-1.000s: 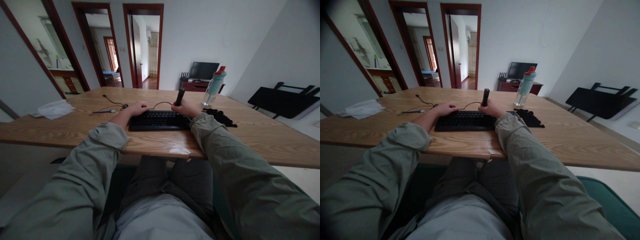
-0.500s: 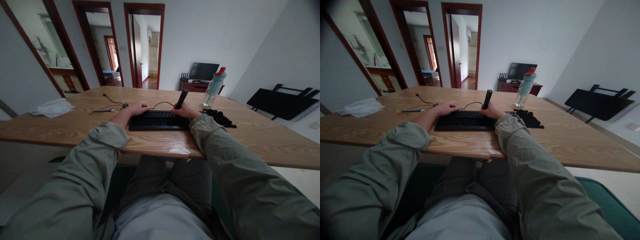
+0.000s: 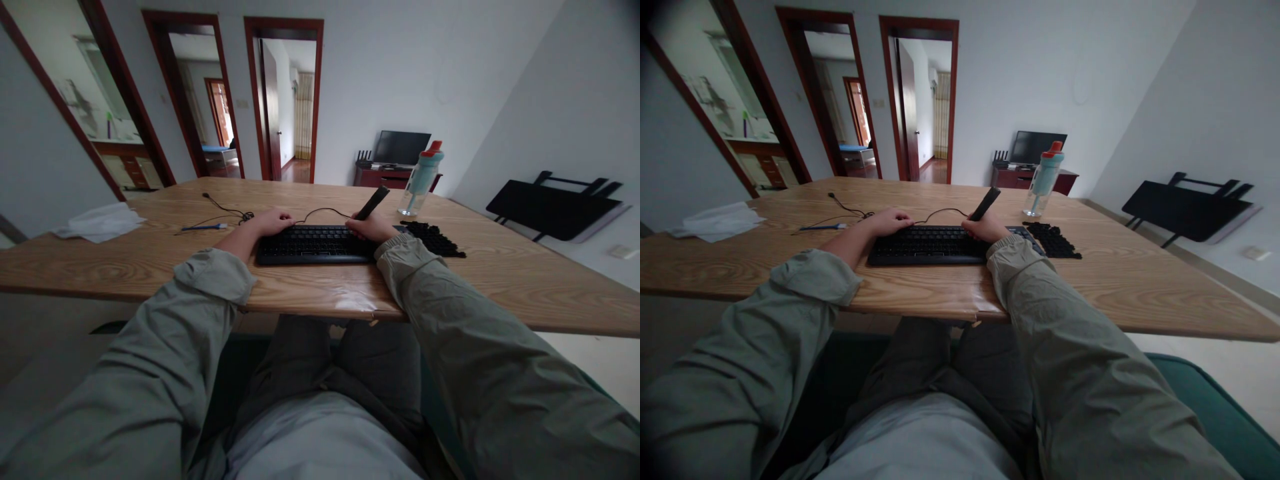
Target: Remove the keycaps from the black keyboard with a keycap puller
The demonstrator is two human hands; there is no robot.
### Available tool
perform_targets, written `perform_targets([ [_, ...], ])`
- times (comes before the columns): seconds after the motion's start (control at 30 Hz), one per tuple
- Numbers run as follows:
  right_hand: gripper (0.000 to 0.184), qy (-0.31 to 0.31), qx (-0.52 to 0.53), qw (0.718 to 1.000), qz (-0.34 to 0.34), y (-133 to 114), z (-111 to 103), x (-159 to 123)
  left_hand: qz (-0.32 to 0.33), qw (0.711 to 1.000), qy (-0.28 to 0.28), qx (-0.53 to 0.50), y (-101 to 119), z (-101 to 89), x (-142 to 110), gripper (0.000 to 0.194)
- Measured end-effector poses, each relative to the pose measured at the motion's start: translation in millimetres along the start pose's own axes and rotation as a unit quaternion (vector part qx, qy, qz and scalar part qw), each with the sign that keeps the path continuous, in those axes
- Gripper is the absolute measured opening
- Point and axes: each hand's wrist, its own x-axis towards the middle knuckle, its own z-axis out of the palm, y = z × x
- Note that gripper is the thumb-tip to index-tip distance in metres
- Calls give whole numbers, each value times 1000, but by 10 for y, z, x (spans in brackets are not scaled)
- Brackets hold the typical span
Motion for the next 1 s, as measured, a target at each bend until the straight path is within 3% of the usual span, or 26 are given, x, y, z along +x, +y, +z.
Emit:
perform_targets([
  [0.3, 32, 33, -84, 994, -62, -101, 74, -58, -3, 1000, -4, -1, 6, -4, 8, 42],
  [0.6, 45, 24, -14, 1000, -6, -69, 88, -35, 5, 1000, -17, 24, -10, -8, 21, 44],
  [0.7, 37, 31, -8, 999, 9, -77, 84, -31, 9, 1000, -17, 23, -29, 1, 33, 43],
  [0.87, 18, 68, -32, 997, -33, -84, 89, -47, -1, 1000, -16, 18, -36, 8, 37, 42],
  [1.0, 19, 101, -33, 993, -41, -64, 107, -44, 2, 1000, -17, 21, -23, 2, 32, 42],
])
